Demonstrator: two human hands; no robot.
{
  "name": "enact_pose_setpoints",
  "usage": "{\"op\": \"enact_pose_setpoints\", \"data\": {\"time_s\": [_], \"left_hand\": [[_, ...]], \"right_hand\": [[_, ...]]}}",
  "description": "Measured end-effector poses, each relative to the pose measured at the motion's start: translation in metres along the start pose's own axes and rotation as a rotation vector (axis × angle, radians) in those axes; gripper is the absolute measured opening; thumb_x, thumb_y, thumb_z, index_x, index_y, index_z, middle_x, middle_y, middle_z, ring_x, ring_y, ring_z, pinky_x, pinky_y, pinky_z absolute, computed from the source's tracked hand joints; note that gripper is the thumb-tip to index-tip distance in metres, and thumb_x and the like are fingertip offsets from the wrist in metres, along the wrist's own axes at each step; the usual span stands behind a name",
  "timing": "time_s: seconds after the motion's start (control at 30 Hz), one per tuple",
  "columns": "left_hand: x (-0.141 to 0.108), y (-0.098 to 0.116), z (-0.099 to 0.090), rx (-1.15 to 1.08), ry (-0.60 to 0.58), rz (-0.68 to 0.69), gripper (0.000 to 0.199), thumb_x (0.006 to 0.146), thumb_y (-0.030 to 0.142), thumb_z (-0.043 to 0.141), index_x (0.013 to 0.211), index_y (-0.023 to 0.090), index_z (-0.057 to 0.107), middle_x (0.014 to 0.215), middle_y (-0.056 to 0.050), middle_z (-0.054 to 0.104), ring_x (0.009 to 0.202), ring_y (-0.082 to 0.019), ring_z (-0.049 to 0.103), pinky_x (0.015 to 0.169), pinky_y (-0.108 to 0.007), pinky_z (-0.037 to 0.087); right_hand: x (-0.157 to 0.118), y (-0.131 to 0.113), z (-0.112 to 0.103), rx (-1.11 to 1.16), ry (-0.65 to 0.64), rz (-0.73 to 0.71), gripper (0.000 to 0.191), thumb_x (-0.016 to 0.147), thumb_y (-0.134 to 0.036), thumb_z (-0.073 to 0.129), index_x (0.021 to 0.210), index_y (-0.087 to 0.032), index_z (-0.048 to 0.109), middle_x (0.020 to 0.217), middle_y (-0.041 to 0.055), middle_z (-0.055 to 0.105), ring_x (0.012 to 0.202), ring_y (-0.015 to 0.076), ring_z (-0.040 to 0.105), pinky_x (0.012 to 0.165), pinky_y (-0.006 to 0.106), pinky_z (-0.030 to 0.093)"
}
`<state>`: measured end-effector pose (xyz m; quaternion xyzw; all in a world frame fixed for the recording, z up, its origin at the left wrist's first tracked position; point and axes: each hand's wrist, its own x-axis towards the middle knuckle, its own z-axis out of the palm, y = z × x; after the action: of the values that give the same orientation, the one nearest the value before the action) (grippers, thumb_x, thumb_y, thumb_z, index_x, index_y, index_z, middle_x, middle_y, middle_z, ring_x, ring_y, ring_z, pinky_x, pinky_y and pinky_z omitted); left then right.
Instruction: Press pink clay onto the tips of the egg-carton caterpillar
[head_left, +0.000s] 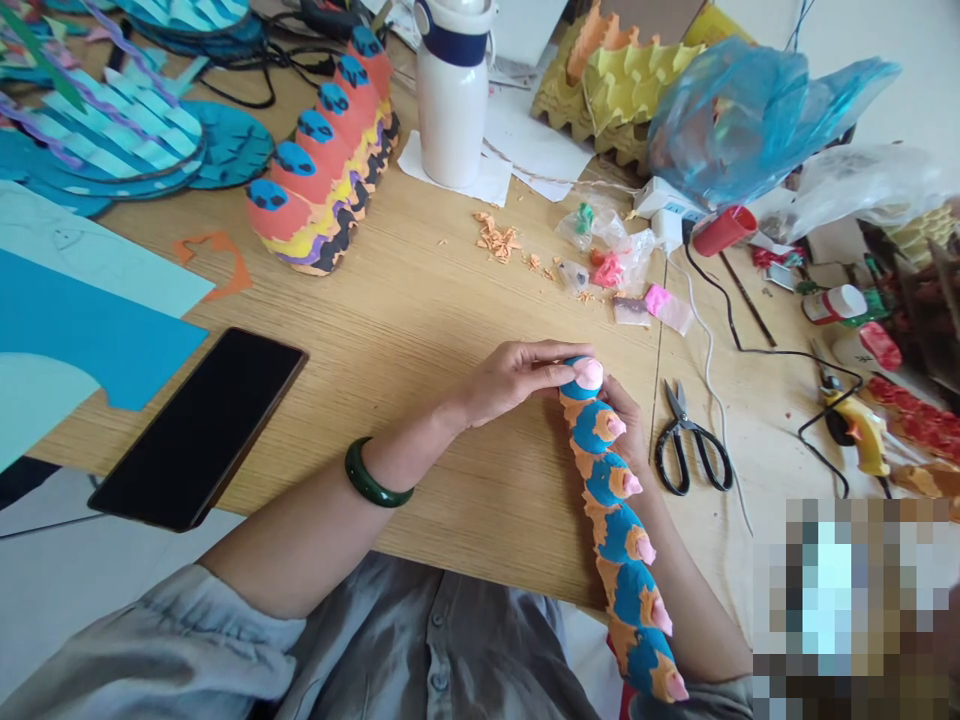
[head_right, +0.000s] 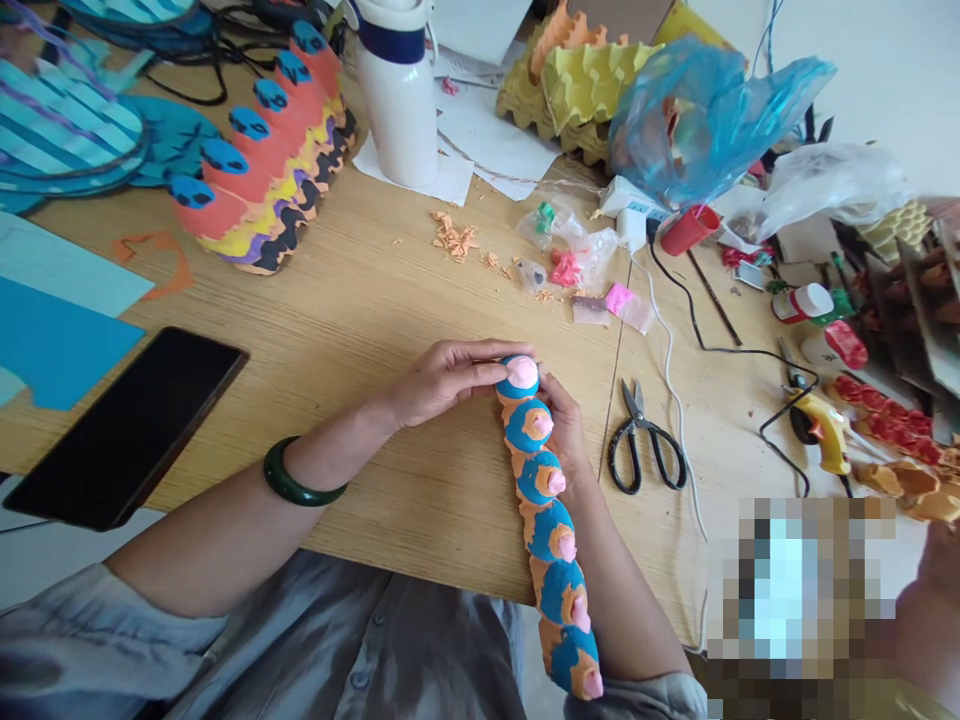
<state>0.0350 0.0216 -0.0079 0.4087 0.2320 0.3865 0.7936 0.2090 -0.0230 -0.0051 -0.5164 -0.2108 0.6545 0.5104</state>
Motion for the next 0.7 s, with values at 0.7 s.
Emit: {"op": "enact_pose_setpoints", "data": {"time_s": [0.7], "left_hand": [[-0.003, 0.004, 0.007, -0.18, -0.065, -0.058, 0.048, 0.077, 0.035, 0.093, 0.124, 0.029, 0.082, 0.135, -0.007, 0.078, 0.135, -0.03, 0.067, 0.113, -0.043, 0.053]], "right_hand": [[-0.013, -0.003, 0.004, 0.051, -0.013, -0.103, 0.028, 0.079, -0.05, 0.083, 0.085, -0.026, 0.071, 0.065, -0.0053, 0.063, 0.052, 0.0117, 0.052, 0.049, 0.027, 0.046]]}}
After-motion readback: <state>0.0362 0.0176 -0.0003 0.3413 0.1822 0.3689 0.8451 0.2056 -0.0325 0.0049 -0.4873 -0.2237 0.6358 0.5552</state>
